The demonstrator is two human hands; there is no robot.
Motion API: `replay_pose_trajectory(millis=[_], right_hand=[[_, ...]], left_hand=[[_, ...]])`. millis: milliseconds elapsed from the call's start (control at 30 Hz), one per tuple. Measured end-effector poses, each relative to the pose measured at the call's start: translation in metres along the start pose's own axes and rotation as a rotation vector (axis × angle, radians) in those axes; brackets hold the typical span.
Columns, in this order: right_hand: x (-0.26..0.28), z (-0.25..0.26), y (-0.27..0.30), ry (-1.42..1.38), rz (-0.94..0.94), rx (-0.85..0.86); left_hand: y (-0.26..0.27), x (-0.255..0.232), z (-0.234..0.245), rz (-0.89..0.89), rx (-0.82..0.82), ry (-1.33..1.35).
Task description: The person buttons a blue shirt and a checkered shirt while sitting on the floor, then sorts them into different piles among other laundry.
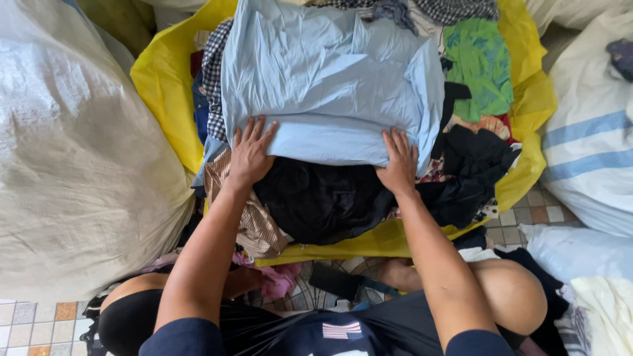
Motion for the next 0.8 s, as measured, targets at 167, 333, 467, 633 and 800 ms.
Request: replay_pose_trajectory(millis=[167,333,467,633,800], right_hand=[[-0.009,0.002,0.001,-0.049,0.03,0.04],[-0.019,0.005,-0.012,-0.124,0.001,0.064],[-0.039,0.021,-0.034,-0.033,-0.241,0.207],[-0.007,0.091,-0.074,-0.087,-0.059,0.006],[0.037,0.191,-0.088,-0.288,0.195,-0.056]], left_hand=[[0.0,-0.002,-0.004,0.038,0.121,0.026],[-0.002,-0.003,-0.009,0.08,0.109,0.056],[-0.012,-0.004,0.009,0.127,0.05,0.074],[-0.033,0.021,0.027,0.284,0.027,0.252],[-0.054,0.016,0.145,0.014,-0.281,0.198]])
Point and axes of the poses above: each hand's wrist, its own y-axis away from the middle knuckle, its own z-axis out of the back of the hand, x = y × z, the point moved 9 cm from there along -y, towards the middle knuckle, and after that the axes turned 5 degrees about x, right-handed, at the moved point
